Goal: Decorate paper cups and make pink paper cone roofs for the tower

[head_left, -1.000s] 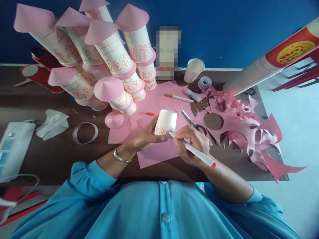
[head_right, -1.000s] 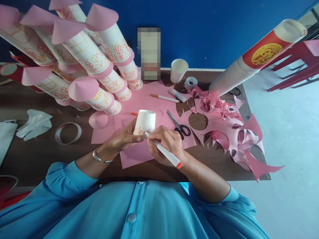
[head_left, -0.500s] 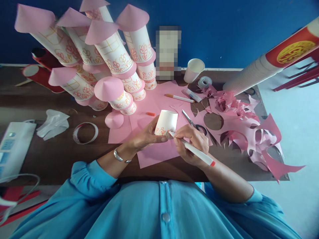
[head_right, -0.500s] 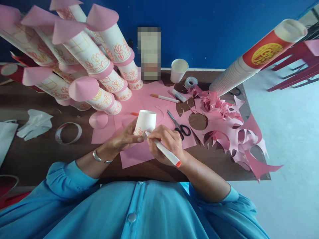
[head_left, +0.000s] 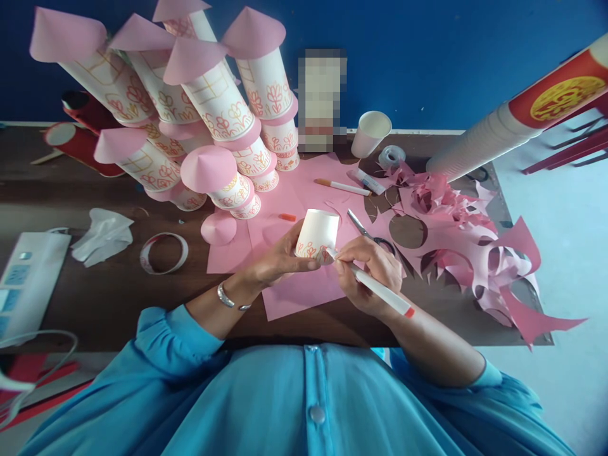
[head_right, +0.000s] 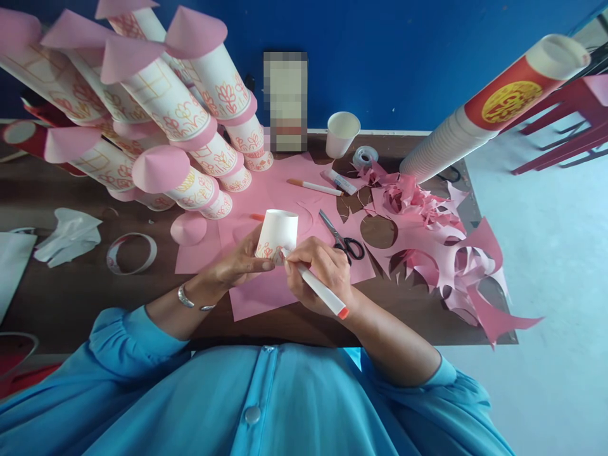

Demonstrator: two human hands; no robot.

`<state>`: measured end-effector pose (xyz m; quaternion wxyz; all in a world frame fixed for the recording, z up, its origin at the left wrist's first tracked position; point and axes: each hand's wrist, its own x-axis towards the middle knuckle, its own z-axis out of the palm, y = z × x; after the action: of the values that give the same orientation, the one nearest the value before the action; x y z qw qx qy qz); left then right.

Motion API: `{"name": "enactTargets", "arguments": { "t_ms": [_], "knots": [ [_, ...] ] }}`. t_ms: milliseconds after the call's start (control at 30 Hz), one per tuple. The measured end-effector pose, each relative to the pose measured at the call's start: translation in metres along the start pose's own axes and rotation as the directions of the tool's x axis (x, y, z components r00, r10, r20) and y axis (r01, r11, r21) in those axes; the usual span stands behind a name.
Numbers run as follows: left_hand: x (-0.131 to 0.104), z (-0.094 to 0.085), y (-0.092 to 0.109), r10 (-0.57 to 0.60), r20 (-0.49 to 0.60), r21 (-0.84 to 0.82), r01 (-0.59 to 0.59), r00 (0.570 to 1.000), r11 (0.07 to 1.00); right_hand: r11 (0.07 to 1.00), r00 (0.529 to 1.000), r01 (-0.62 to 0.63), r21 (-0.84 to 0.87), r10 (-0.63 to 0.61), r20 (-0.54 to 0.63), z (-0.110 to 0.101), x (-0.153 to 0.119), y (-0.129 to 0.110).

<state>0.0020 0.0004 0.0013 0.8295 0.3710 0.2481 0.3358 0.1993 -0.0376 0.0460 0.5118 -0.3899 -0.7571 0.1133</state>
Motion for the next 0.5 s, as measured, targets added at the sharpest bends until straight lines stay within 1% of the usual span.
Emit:
{"name": "enactTargets", "arguments": {
  "t_ms": [233, 400, 500],
  "knots": [
    [0.0003, 0.0032, 0.0025, 0.013, -0.02, 0.028, -0.013, 1.0, 1.0, 1.0, 1.0, 0.006, -0.003, -0.006, 0.009, 0.0008, 0.0, -0.0007],
    [0.0017, 0.0057, 0.0038, 0.051, 0.005, 0.046, -0.051, 0.999, 0.998, 1.0, 1.0, -0.012, 0.011, 0.012, 0.018, 0.0031, -0.0024, -0.0005],
    [0.002, 0.0064, 0.0042, 0.048, 0.002, 0.063, -0.048, 0.999, 0.997, 1.0, 1.0, -0.006, 0.023, 0.005, 0.008, 0.0036, -0.0033, -0.0009]
  ]
}}
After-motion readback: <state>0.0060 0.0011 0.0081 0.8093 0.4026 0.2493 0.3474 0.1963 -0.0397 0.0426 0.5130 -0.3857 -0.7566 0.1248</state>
